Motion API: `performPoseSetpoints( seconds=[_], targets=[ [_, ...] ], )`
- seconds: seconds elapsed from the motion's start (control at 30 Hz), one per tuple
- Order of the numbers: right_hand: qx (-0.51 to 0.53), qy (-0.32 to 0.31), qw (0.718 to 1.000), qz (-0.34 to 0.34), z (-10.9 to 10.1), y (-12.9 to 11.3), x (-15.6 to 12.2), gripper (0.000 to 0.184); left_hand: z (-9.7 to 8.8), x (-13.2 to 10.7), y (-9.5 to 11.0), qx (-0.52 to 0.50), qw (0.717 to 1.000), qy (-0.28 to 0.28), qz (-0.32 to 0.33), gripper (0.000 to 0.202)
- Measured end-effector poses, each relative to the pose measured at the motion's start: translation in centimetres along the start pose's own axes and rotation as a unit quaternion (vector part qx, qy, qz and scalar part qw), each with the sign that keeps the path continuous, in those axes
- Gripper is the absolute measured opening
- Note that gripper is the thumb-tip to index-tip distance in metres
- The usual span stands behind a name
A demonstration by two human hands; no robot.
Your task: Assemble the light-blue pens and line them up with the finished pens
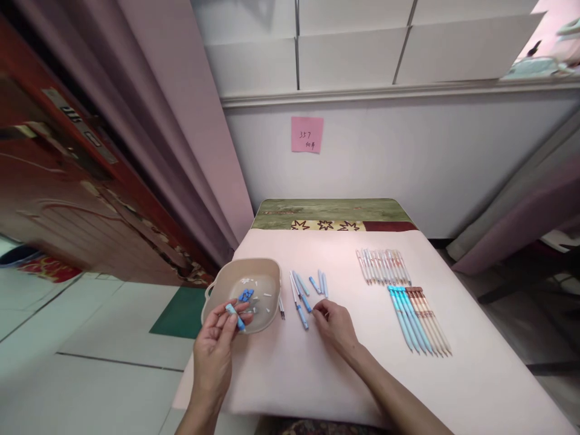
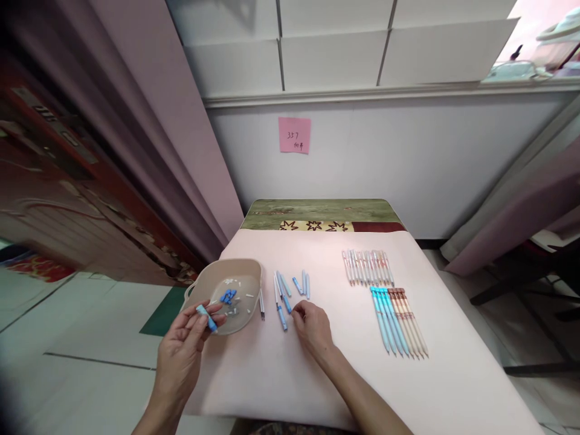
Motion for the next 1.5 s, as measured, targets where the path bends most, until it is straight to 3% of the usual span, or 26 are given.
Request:
performPoseSetpoints(
  seconds=[0.23,0.33,0.77,0.93,1.07,1.23,1.4,1.5],
  targets=[
    [0.001,-0.004,1.000,0.001,-0.1,0.8,-0.6,0.017,-3.3,1.6,1.9,-0.057,0.993,0.074,0.076,0.020],
    [0.004,-0.007,1.000,-0.009,0.2,1.2,-0.9,0.018,-4.0,3.4,2.1,-0.092,0.990,0.058,0.094,0.017],
    [-0.018,0.022,0.998,-0.051,0.3,1.0,-2.1,0.018,-1.3,8.4,-0.6,0.026,0.999,-0.020,-0.009,0.030],
    [-0.006,0.015,0.998,-0.054,0.4,1.0,-2.2,0.019,-0.8,10.4,0.5,0.061,0.997,-0.040,0.017,0.033],
    [0.004,0.022,0.998,-0.052,0.2,1.0,-2.3,0.019,-0.2,9.2,1.4,0.061,0.997,-0.041,0.025,0.032],
    [0.090,0.037,0.995,-0.018,-1.0,2.0,-1.2,0.023,1.4,4.9,2.1,0.122,0.991,-0.048,0.017,0.030],
    [0.031,0.075,0.996,0.033,-3.7,3.2,1.4,0.020,4.3,1.4,-0.6,0.119,0.988,-0.087,-0.037,0.034],
    [-0.001,0.076,0.996,0.047,-4.2,3.5,2.8,0.014,5.6,0.3,-2.4,0.117,0.985,-0.109,-0.061,0.034]
  ],
)
Point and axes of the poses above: each hand's wrist, its own x-axis towards the middle knuckle, its own z-axis out of the palm, y = z × x, the point moved 10 cm from there along x, towards the middle knuckle, and after that the axes turned 11 degrees about -y, right-handed, at the moved point
